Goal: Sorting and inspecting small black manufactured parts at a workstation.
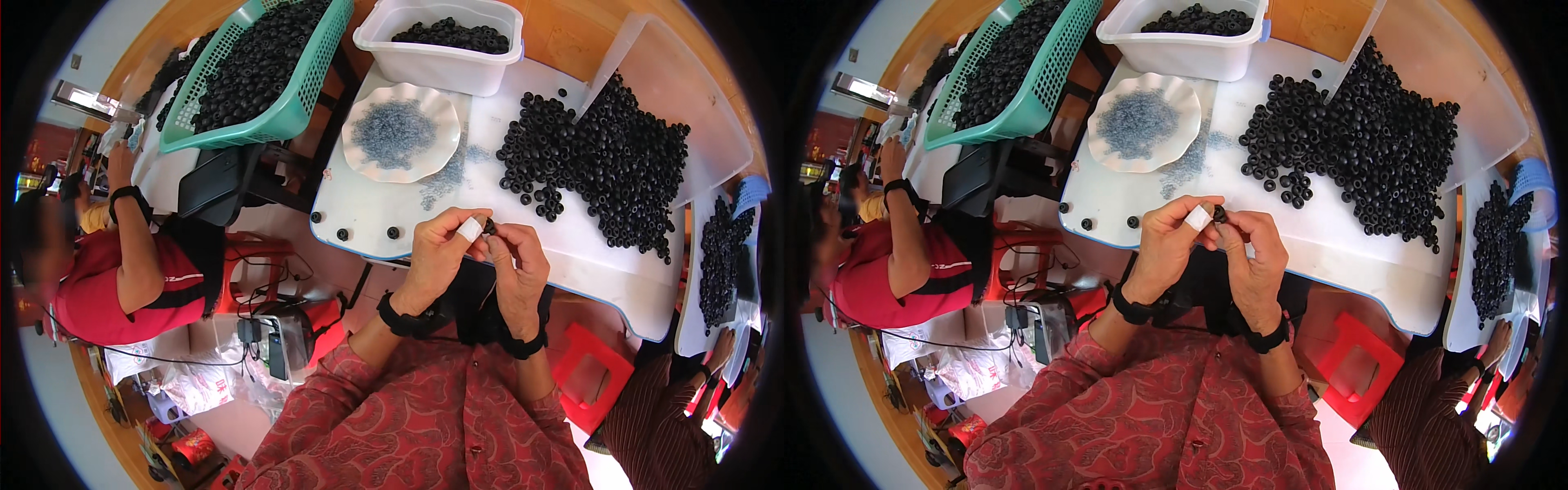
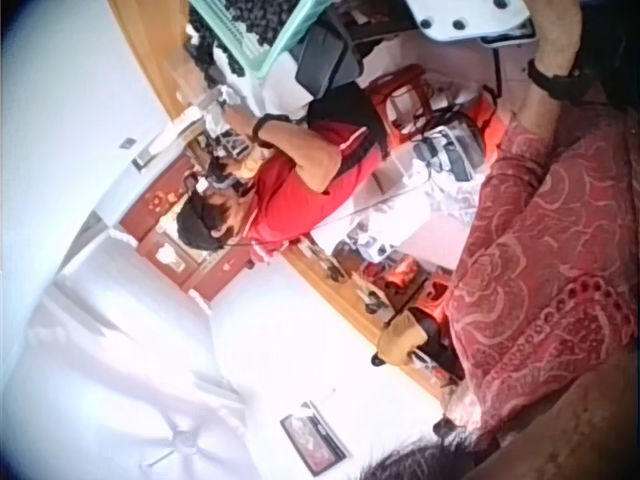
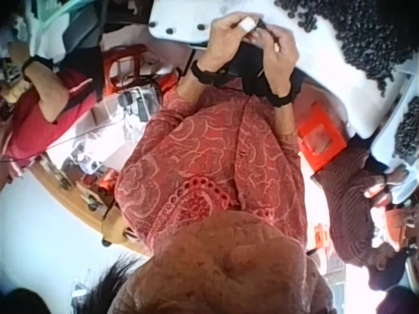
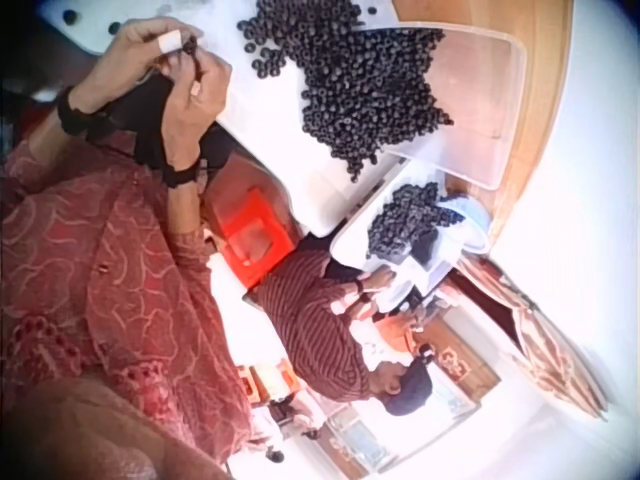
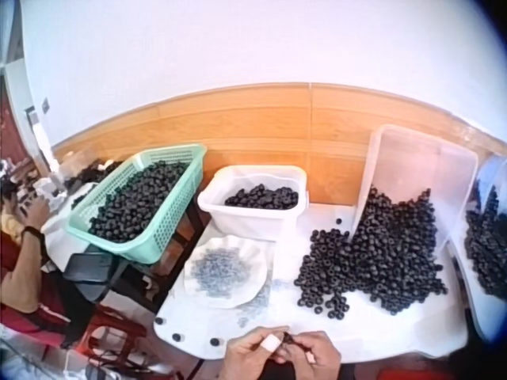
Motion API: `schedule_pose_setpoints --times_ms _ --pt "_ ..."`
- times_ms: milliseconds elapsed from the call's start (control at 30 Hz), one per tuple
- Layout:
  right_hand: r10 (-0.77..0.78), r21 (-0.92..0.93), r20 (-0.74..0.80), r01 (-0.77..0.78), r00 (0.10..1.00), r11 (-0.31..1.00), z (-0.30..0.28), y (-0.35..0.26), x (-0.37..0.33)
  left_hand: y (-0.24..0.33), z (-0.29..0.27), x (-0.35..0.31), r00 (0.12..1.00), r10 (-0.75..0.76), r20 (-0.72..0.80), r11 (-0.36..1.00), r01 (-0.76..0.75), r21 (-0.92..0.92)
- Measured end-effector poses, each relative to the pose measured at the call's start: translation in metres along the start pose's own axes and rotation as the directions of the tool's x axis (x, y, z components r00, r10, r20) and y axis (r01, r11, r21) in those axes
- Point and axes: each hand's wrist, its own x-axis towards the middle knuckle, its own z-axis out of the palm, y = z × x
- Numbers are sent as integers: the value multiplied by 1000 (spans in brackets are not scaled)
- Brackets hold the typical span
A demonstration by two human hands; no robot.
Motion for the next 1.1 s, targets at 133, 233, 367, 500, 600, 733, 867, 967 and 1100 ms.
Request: schedule_pose_setpoints --times_ms 133,233,367,500,600,733,867,967,1100 --pt "35 28 -36 -34 999 999 -4 -9 -1 6 6 -3 1000 25 9 999 -25 23" --pt "50 72 -69 -45 996 996 -3 -21 0 5 8 -4 996 91 25 992 -93 89" --pt "78 92 -95 -69 992 993 -8 -19 -4 8 13 -5 995 77 61 996 -80 49" --pt "74 95 -115 -63 991 993 -11 -21 -6 11 14 -8 995 42 94 999 -41 -7" --pt "63 84 -122 -53 991 995 -13 -22 -7 13 15 -10 993 35 116 999 -35 -6" --pt "50 87 -121 -40 991 995 -15 -23 -8 15 17 -10 987 72 142 995 -82 64" --pt "9 45 -134 -3 991 999 -17 -23 -9 19 18 -8 987 -10 158 996 -5 94" --pt "62 67 -164 -52 985 996 -19 -25 -11 29 13 9 990 -50 132 994 37 99" --pt "82 44 -143 -76 986 996 -26 -22 -16 65 15 66 999 -18 41 1000 17 24"
